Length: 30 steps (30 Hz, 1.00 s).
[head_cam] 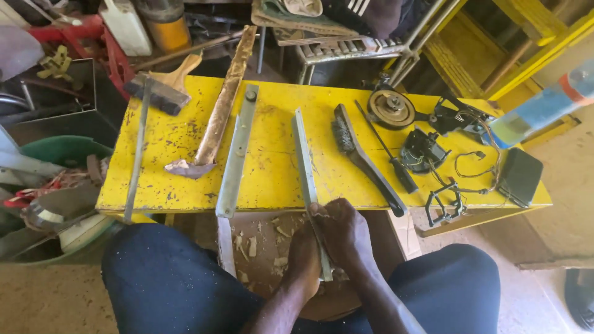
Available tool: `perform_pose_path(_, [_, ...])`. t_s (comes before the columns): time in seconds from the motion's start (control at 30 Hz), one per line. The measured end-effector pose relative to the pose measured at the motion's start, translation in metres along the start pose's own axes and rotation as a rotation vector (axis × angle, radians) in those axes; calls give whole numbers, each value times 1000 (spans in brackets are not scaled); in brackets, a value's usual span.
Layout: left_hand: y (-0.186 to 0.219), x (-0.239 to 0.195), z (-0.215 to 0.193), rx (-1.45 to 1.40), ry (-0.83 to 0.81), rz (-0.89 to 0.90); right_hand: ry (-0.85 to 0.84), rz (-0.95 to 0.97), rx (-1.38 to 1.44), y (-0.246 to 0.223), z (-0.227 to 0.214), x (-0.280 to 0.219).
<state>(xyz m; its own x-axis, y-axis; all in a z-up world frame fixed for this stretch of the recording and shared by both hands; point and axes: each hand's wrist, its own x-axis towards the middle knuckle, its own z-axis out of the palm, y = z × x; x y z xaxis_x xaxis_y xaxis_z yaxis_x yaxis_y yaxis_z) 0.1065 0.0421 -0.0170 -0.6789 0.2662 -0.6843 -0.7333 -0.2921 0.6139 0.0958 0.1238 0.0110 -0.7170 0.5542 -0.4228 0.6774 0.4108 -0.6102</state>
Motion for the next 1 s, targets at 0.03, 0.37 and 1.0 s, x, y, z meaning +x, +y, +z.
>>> perform_pose_path(0.03, [-6, 6, -3, 38, -27, 27, 39, -126, -91, 0, 7, 15])
perform_pose_path(0.37, [-34, 38, -8, -138, 34, -106, -11, -82, -252, -16, 8, 34])
perform_pose_path(1.0, [-31, 36, -10, -51, -27, -31, 10, 206, -124, -12, -13, -26])
